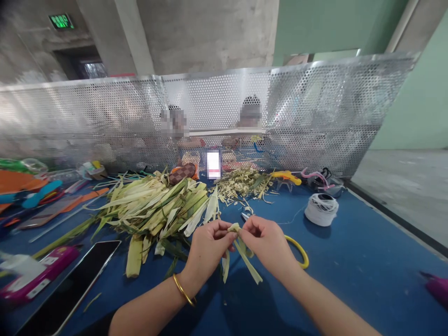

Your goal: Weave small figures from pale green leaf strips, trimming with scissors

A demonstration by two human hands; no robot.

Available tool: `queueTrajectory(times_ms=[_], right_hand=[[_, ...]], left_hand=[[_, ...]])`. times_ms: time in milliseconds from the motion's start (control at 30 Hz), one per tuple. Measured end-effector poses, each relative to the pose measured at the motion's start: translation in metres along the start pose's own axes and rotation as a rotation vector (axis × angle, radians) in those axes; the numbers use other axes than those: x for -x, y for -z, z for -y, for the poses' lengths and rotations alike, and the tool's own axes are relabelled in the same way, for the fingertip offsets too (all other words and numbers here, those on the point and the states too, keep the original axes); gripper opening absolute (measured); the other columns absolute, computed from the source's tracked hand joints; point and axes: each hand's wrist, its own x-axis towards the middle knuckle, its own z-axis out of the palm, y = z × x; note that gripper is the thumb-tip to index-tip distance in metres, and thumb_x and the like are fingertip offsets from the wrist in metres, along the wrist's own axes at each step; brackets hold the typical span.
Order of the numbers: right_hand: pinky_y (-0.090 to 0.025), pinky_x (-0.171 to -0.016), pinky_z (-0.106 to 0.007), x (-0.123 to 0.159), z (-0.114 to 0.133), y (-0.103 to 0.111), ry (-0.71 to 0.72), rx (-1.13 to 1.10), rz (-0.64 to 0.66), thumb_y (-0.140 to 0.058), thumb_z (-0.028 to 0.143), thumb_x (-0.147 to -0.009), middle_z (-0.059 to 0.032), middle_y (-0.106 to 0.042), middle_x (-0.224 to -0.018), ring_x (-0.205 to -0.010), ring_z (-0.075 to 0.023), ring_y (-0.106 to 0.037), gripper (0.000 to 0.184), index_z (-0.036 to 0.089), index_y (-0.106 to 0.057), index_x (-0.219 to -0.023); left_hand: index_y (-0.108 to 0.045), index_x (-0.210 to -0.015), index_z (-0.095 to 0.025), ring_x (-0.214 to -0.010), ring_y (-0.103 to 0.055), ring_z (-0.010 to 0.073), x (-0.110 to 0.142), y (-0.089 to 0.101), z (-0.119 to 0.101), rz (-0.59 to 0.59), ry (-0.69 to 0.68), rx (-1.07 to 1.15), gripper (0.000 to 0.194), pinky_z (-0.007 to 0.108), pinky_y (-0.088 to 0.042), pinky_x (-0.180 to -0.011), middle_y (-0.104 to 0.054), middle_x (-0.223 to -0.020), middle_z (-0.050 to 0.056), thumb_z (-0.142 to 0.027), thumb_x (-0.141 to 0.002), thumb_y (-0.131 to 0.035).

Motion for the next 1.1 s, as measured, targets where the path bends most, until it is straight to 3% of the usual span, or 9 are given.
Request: queueTrajectory(times_ms=[167,267,367,500,733,833,933,1033,1100], right_hand=[[-0.030,-0.044,-0.022,0.001,-0.004,-0.006,-0.010,-0.034,-0.047,-0.059,0.047,-0.072,0.0046,-0.044,-0.049,-0.048,-0.0103,-0.037,0.032,0.020,-0.051,-0.057],[-0.033,-0.046,-0.023,0.000,-0.005,-0.007,-0.053,-0.093,-0.063,-0.061,0.047,-0.071,0.0052,-0.047,-0.051,-0.049,-0.0109,-0.040,0.027,0.020,-0.056,-0.070],[-0.039,-0.053,-0.025,0.000,0.000,-0.003,-0.086,-0.174,0.038,-0.060,0.046,-0.072,0.0017,-0.057,-0.062,-0.057,-0.0133,-0.049,0.030,0.019,-0.060,-0.084],[-0.044,-0.061,-0.028,0.001,0.011,0.005,-0.114,-0.289,0.178,-0.060,0.047,-0.072,-0.0024,-0.064,-0.073,-0.066,-0.0157,-0.056,0.031,0.018,-0.064,-0.081],[-0.036,-0.052,-0.025,0.001,0.015,0.008,-0.108,-0.245,0.101,-0.066,0.043,-0.068,0.0010,-0.057,-0.059,-0.056,-0.0120,-0.047,0.026,0.017,-0.063,-0.066],[-0.035,-0.053,-0.024,-0.001,0.015,0.010,-0.118,-0.299,0.112,-0.069,0.041,-0.067,0.0023,-0.055,-0.059,-0.056,-0.0108,-0.046,0.025,0.018,-0.061,-0.063],[-0.032,-0.049,-0.022,-0.004,0.012,0.011,-0.157,-0.403,0.112,-0.069,0.043,-0.068,0.0056,-0.048,-0.054,-0.051,-0.0083,-0.040,0.028,0.018,-0.058,-0.063],[-0.028,-0.044,-0.021,-0.009,0.003,0.010,-0.208,-0.508,0.012,-0.068,0.045,-0.069,0.0078,-0.044,-0.049,-0.044,-0.0063,-0.035,0.032,0.018,-0.053,-0.061],[-0.029,-0.043,-0.021,-0.013,-0.002,0.011,-0.227,-0.581,-0.081,-0.070,0.046,-0.067,0.0069,-0.048,-0.049,-0.041,-0.0059,-0.037,0.034,0.018,-0.052,-0.059]], left_hand=[[-0.063,-0.075,-0.016,-0.048,-0.059,0.0110,-0.002,-0.001,0.003,0.026,0.038,0.061,0.005,0.018,-0.040,-0.042,-0.064,-0.058,-0.002,-0.014,-0.070,-0.063],[-0.062,-0.072,-0.016,-0.049,-0.059,0.0112,-0.002,0.001,0.002,0.067,0.014,0.054,0.003,0.018,-0.039,-0.041,-0.064,-0.057,-0.002,-0.015,-0.069,-0.062],[-0.063,-0.069,-0.017,-0.050,-0.059,0.0116,-0.001,0.004,-0.003,0.130,-0.032,0.004,0.002,0.019,-0.040,-0.043,-0.066,-0.060,0.000,-0.018,-0.070,-0.061],[-0.066,-0.068,-0.017,-0.048,-0.058,0.0120,0.001,0.007,-0.009,0.149,-0.081,-0.075,0.008,0.020,-0.041,-0.045,-0.067,-0.060,0.002,-0.020,-0.071,-0.059],[-0.069,-0.070,-0.017,-0.052,-0.061,0.0134,0.004,0.007,-0.008,0.172,-0.157,-0.182,0.015,0.021,-0.044,-0.050,-0.066,-0.060,0.002,-0.024,-0.073,-0.057],[-0.066,-0.068,-0.016,-0.048,-0.058,0.0108,0.007,0.008,-0.012,0.237,-0.088,-0.163,0.010,0.018,-0.040,-0.045,-0.061,-0.054,0.000,-0.022,-0.071,-0.059],[-0.063,-0.069,-0.015,-0.045,-0.057,0.0101,0.009,0.009,-0.018,0.408,0.055,-0.060,0.009,0.017,-0.039,-0.041,-0.059,-0.051,-0.002,-0.023,-0.069,-0.063],[-0.062,-0.071,-0.014,-0.044,-0.057,0.0095,0.008,0.009,-0.018,0.564,0.151,0.022,0.015,0.016,-0.039,-0.039,-0.062,-0.054,0.000,-0.026,-0.066,-0.068],[-0.062,-0.074,-0.014,-0.045,-0.058,0.0089,0.006,0.010,-0.016,0.590,0.170,0.070,0.019,0.016,-0.039,-0.039,-0.066,-0.062,0.001,-0.028,-0.065,-0.070]])
